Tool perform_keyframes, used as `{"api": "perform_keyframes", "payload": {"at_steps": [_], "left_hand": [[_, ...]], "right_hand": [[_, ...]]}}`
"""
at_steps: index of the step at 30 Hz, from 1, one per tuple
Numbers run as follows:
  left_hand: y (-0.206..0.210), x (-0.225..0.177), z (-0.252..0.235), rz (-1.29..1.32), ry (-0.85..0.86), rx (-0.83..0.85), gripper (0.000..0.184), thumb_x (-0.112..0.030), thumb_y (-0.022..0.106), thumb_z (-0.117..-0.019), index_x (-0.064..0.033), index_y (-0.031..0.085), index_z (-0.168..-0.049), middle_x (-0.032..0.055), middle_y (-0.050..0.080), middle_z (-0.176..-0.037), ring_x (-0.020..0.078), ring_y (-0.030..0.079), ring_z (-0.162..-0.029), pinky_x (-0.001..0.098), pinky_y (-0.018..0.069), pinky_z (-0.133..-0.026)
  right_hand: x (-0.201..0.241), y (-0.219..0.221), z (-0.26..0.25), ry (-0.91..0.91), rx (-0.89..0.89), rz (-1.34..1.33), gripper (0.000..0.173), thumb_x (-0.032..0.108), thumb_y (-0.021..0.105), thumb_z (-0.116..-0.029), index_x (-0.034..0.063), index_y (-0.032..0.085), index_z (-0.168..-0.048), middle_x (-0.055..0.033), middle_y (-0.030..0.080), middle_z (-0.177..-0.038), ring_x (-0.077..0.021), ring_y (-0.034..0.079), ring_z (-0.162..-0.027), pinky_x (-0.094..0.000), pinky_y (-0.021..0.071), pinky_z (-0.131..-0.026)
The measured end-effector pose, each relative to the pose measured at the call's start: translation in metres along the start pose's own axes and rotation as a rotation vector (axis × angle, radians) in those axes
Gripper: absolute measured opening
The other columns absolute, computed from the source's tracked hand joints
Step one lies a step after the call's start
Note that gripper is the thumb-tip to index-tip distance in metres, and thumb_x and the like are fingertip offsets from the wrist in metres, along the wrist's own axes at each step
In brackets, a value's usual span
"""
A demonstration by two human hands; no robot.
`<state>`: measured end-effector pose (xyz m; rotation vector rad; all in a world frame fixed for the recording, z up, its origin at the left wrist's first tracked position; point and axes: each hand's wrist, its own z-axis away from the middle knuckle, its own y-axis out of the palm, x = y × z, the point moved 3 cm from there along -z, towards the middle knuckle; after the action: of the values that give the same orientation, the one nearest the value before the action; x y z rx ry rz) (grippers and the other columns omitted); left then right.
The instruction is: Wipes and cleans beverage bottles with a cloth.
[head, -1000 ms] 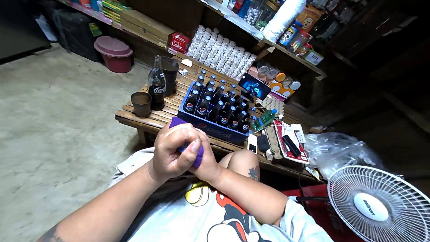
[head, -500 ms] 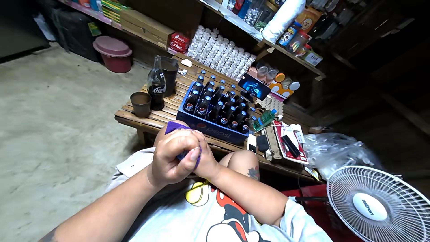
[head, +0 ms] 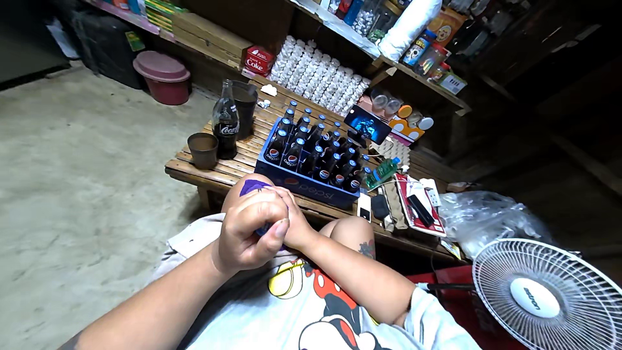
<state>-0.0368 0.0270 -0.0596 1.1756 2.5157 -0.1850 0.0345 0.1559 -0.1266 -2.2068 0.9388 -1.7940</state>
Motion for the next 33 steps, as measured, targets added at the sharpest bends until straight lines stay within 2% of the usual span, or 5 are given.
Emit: {"api": "perform_keyframes", "payload": {"at_steps": [6, 15, 22, 27, 33], "left_hand": [[-0.001, 0.002, -0.001, -0.022, -0.004, -0.006, 0.027, -0.031, 0.044, -0.1079, -0.0126, 0.058, -0.094, 0.0006, 0.062, -0.079, 0.0067, 0.063, -0.079, 0.0255, 0.0511, -0.080], [0.000, -0.003, 0.003, 0.001, 0.008, 0.005, 0.026, -0.030, 0.044, -0.1076, -0.0117, 0.057, -0.093, 0.0022, 0.061, -0.080, 0.0089, 0.063, -0.079, 0.0263, 0.0531, -0.078], [-0.001, -0.002, 0.000, 0.017, -0.006, 0.045, 0.026, -0.030, 0.045, -0.1079, -0.0114, 0.059, -0.096, 0.0022, 0.063, -0.085, 0.0090, 0.065, -0.085, 0.0273, 0.0540, -0.082], [-0.004, -0.010, -0.001, -0.067, -0.163, -0.035, 0.025, -0.031, 0.051, -0.1067, -0.0245, 0.061, -0.129, -0.0051, 0.069, -0.118, 0.0101, 0.064, -0.114, 0.0323, 0.0534, -0.099], [0.006, -0.024, -0.009, 0.108, -0.314, -0.179, 0.026, -0.027, 0.053, -0.1065, -0.0272, 0.059, -0.131, -0.0096, 0.068, -0.103, 0.0029, 0.064, -0.092, 0.0217, 0.0541, -0.085]], "right_hand": [[0.007, 0.001, 0.003, -0.005, -0.023, -0.003, 0.079, 0.020, 0.084, -0.0752, -0.0103, 0.051, -0.140, -0.0295, 0.053, -0.142, -0.0356, 0.050, -0.135, -0.0443, 0.0398, -0.115], [0.047, -0.002, 0.017, -0.517, -0.213, 0.166, 0.070, 0.026, 0.080, -0.0833, -0.0036, 0.048, -0.138, -0.0276, 0.058, -0.130, -0.0275, 0.057, -0.127, -0.0369, 0.0451, -0.112], [0.043, -0.004, 0.011, -0.501, -0.205, 0.196, 0.065, 0.023, 0.081, -0.0804, -0.0084, 0.053, -0.130, -0.0286, 0.062, -0.123, -0.0290, 0.062, -0.120, -0.0369, 0.0493, -0.107], [0.048, -0.007, 0.008, -0.435, -0.226, 0.223, 0.070, 0.021, 0.084, -0.0751, -0.0148, 0.054, -0.128, -0.0308, 0.063, -0.121, -0.0302, 0.064, -0.117, -0.0366, 0.0506, -0.105], [0.045, -0.004, 0.009, -0.428, -0.252, 0.168, 0.066, 0.018, 0.083, -0.0768, -0.0119, 0.054, -0.129, -0.0296, 0.062, -0.122, -0.0301, 0.062, -0.118, -0.0376, 0.0511, -0.105]]}}
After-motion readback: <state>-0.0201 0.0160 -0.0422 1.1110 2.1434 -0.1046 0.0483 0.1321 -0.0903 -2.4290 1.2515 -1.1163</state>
